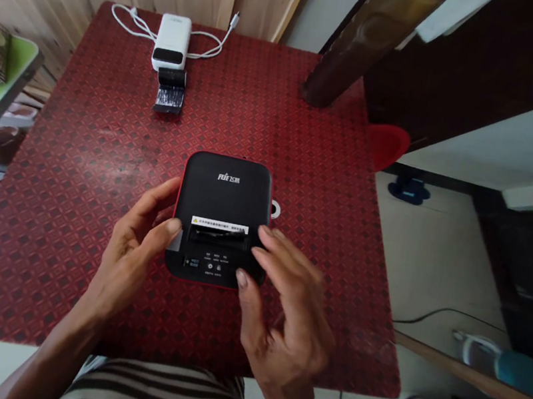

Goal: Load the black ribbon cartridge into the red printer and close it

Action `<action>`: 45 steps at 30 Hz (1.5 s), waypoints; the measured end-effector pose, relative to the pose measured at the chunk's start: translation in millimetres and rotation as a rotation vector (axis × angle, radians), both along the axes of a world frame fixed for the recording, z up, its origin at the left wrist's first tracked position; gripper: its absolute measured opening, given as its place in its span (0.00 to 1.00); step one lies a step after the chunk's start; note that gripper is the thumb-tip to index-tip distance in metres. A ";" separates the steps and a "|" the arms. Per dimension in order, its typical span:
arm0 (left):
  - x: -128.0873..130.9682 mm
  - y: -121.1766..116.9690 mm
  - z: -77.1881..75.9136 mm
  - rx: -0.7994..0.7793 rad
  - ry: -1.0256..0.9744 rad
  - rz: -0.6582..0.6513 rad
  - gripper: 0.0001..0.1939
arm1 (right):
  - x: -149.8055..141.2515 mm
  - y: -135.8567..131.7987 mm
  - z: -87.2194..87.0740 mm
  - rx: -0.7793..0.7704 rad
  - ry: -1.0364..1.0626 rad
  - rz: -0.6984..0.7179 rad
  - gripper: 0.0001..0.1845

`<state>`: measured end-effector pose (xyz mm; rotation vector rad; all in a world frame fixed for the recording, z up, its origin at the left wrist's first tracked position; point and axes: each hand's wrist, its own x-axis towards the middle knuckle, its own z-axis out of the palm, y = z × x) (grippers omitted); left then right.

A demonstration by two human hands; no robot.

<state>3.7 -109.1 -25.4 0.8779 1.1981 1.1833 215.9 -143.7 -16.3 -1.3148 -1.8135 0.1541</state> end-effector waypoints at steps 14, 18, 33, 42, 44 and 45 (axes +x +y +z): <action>2.6 -11.2 6.8 -0.050 0.003 0.018 0.24 | -10.9 -41.1 -41.0 -0.200 0.296 -0.248 0.31; 8.0 -9.6 10.3 -0.085 -0.017 0.056 0.25 | -6.6 -36.8 -43.3 -0.213 0.258 -0.264 0.26; 8.6 -9.7 9.8 -0.067 0.061 0.046 0.27 | 11.6 -27.3 -32.3 -0.241 0.162 -0.191 0.27; -9.6 -7.3 -2.5 0.008 0.055 -0.045 0.28 | 8.0 34.8 12.6 -0.110 0.078 -0.103 0.17; -12.9 -7.3 -7.9 0.016 0.056 -0.028 0.26 | -1.5 48.3 12.8 -0.148 0.126 -0.101 0.15; -13.9 -7.4 -10.5 0.024 0.051 -0.020 0.25 | -6.2 53.4 11.4 -0.165 0.150 -0.103 0.14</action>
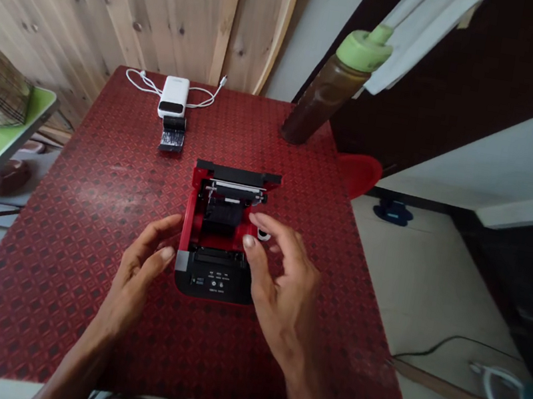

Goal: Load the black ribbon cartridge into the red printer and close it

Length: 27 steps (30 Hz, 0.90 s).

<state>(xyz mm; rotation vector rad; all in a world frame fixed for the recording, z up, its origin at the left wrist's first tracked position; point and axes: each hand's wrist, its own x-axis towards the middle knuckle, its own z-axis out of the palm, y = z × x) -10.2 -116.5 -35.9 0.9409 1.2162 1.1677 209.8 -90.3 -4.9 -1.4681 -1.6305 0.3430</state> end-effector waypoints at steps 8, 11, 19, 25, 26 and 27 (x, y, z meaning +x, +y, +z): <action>0.3 -0.2 -7.1 0.019 -0.041 0.043 0.24 | -15.9 11.4 -2.4 -0.103 0.233 -0.018 0.16; -0.1 0.2 -7.3 0.009 -0.059 0.037 0.24 | -12.5 9.4 5.2 -0.141 0.245 0.005 0.15; 0.0 0.6 -11.2 0.020 -0.095 0.026 0.22 | -4.0 30.0 15.3 -0.085 -0.441 0.263 0.06; -0.2 1.1 -9.9 0.002 -0.076 0.034 0.23 | -33.0 54.7 34.2 -0.420 -0.923 0.402 0.12; -0.5 1.0 -9.9 0.001 -0.079 0.031 0.23 | -38.1 58.1 35.7 -0.461 -0.944 0.405 0.12; -0.8 1.0 -10.1 0.001 -0.087 0.027 0.23 | -42.4 61.3 36.8 -0.485 -0.949 0.407 0.12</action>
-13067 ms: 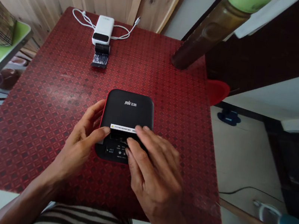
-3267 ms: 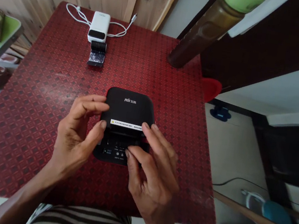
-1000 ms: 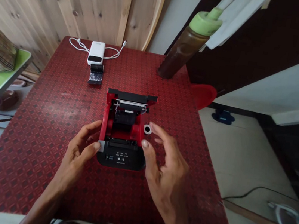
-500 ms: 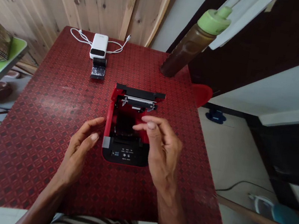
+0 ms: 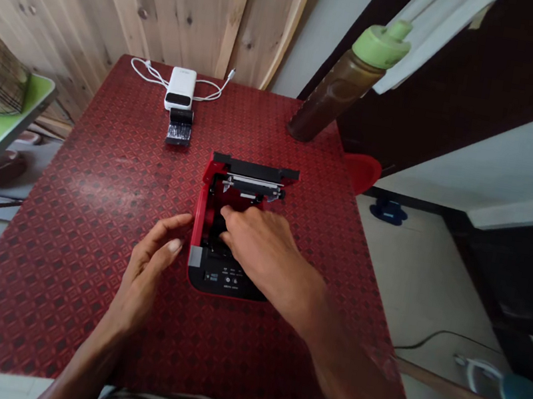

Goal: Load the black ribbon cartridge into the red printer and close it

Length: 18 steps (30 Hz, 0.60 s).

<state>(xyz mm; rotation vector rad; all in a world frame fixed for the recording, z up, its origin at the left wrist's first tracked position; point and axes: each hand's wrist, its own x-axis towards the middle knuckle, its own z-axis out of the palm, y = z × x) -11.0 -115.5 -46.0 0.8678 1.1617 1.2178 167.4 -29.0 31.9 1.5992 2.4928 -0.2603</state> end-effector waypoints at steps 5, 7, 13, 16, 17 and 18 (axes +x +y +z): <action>-1.2 -0.4 -2.6 0.016 -0.034 -0.023 0.22 | -7.5 11.4 6.1 -0.061 -0.014 -0.033 0.13; -1.3 -0.3 -3.6 0.022 -0.023 -0.019 0.21 | -6.0 11.1 11.3 -0.077 -0.015 -0.041 0.11; -1.6 0.5 -3.4 0.016 -0.002 -0.018 0.22 | 3.3 -15.9 19.3 0.056 0.036 -0.143 0.08; -2.3 0.6 -1.8 0.013 0.016 -0.016 0.22 | 22.9 -36.6 17.9 0.287 0.285 -0.140 0.05; -2.5 0.6 -1.2 0.006 0.016 -0.014 0.22 | 33.2 -43.0 17.1 0.354 0.413 -0.140 0.05; -2.5 0.6 -0.7 -0.004 0.014 -0.014 0.23 | 44.9 -49.3 15.6 0.398 0.545 -0.153 0.07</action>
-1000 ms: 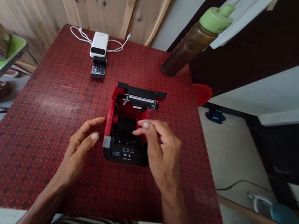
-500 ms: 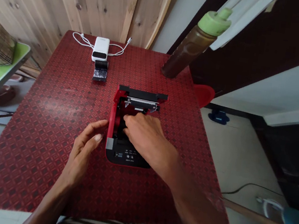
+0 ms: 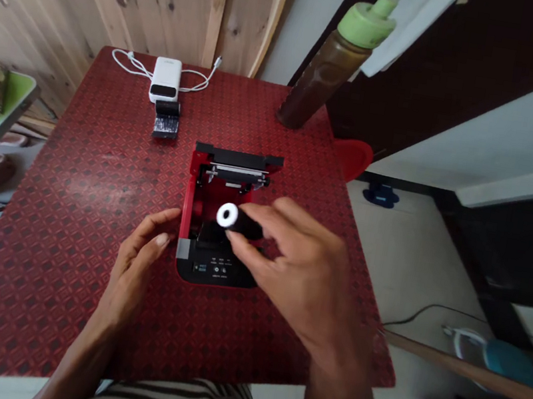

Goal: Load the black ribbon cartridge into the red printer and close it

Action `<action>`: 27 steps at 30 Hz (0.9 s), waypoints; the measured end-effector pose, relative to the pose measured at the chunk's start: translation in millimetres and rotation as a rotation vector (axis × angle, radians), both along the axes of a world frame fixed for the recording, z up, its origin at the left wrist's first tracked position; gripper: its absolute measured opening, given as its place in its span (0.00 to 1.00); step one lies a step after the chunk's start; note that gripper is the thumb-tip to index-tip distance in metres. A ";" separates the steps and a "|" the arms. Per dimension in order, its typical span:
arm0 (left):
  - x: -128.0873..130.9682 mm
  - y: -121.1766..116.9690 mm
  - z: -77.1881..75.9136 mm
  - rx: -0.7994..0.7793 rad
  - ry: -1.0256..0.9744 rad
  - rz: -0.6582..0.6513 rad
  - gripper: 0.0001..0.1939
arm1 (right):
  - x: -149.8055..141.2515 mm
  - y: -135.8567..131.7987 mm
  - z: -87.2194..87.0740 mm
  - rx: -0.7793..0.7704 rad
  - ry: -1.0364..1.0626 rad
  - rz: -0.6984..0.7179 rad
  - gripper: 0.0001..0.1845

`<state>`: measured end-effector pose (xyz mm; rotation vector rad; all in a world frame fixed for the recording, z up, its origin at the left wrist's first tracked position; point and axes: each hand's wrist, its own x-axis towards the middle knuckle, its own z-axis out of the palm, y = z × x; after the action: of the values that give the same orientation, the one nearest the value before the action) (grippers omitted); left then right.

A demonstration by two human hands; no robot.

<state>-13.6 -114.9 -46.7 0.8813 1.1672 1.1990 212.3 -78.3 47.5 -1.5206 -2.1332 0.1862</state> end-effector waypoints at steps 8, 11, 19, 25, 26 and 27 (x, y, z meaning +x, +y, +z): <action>4.6 3.4 2.4 -0.025 -0.014 0.023 0.26 | 67.8 -47.5 -55.4 -0.140 0.502 -0.229 0.07; 8.0 4.9 5.1 -0.043 0.052 0.068 0.24 | 61.5 -55.9 -80.0 -0.231 0.469 -0.201 0.09; 13.5 6.5 9.6 -0.037 -0.004 0.112 0.25 | 50.5 -48.1 -95.1 -0.339 0.455 -0.056 0.12; 13.8 7.3 7.9 -0.044 0.014 0.123 0.27 | 55.9 -44.0 -93.5 -0.386 0.402 -0.044 0.09; 13.8 7.4 7.8 -0.048 0.009 0.122 0.27 | 55.8 -43.8 -94.1 -0.397 0.397 -0.042 0.09; 13.9 7.5 7.8 -0.049 0.010 0.125 0.26 | 55.7 -43.8 -95.2 -0.409 0.393 -0.040 0.10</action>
<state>0.3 -107.4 -38.9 0.7883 1.2695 1.2624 268.0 -122.1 -47.6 -1.5801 -1.8179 0.8766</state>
